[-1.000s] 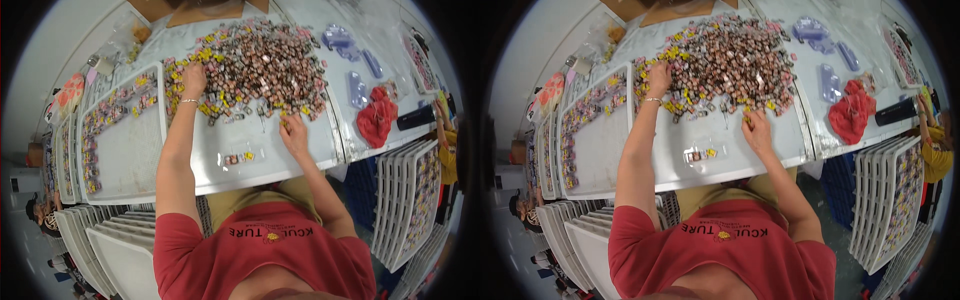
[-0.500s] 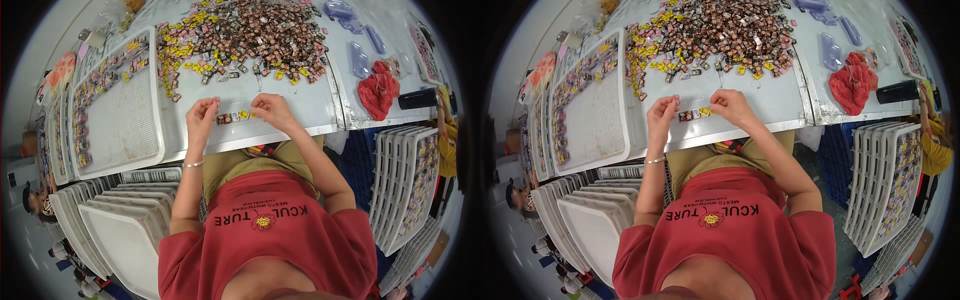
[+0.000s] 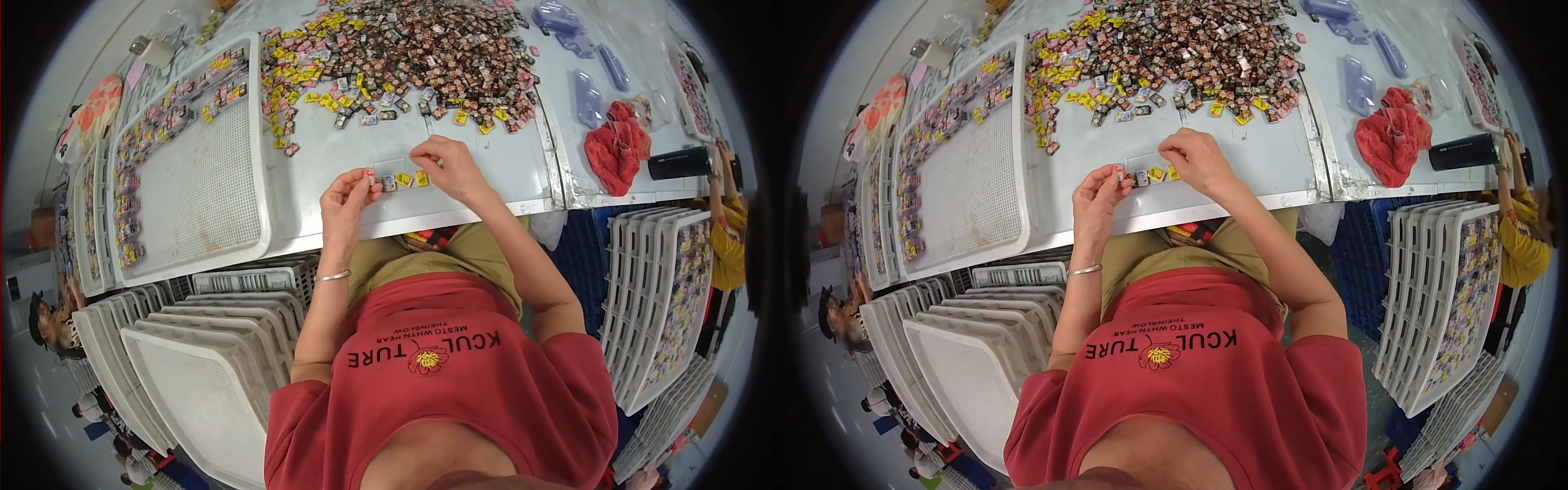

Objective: Sorting and arranging small colorful toy components or accessories into trays.

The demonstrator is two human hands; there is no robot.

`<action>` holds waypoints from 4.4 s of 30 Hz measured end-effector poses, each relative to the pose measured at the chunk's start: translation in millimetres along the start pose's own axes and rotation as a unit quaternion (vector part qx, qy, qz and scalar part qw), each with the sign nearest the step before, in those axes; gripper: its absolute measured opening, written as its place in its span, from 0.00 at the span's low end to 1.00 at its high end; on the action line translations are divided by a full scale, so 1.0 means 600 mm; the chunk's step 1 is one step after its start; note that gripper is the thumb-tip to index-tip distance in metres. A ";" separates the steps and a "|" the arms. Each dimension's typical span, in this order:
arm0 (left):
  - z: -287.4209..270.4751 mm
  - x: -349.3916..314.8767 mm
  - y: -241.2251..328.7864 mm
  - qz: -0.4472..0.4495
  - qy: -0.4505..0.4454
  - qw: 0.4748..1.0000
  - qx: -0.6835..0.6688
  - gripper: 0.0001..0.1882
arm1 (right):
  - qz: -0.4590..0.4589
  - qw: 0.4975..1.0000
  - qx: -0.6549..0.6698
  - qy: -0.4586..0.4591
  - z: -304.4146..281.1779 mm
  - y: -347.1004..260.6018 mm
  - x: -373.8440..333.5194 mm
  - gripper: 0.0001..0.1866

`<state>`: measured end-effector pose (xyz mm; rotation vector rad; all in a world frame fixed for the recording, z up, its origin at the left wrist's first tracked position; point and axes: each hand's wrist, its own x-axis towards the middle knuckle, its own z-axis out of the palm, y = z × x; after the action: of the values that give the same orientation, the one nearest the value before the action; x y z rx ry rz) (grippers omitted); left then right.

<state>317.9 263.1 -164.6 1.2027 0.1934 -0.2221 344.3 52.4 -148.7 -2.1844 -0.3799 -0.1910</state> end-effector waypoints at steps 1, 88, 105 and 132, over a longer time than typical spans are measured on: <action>0.011 0.000 0.003 -0.006 -0.013 1.000 -0.013 0.12 | 0.086 0.990 0.114 -0.021 -0.008 -0.017 0.003 0.06; -0.071 -0.031 0.028 0.289 0.094 0.856 0.417 0.13 | -0.040 0.976 -0.205 -0.060 0.041 0.071 0.135 0.14; -0.091 -0.043 0.006 0.284 0.128 0.882 0.354 0.10 | 0.004 0.964 -0.234 -0.127 0.063 0.042 0.161 0.11; 0.059 -0.010 -0.038 0.391 -0.171 0.736 0.526 0.19 | -0.028 0.999 0.034 0.016 0.006 0.015 -0.041 0.04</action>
<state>307.2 222.4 -170.9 2.2199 -0.8967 0.2533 324.2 45.3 -164.1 -2.1030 -0.4243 -0.2402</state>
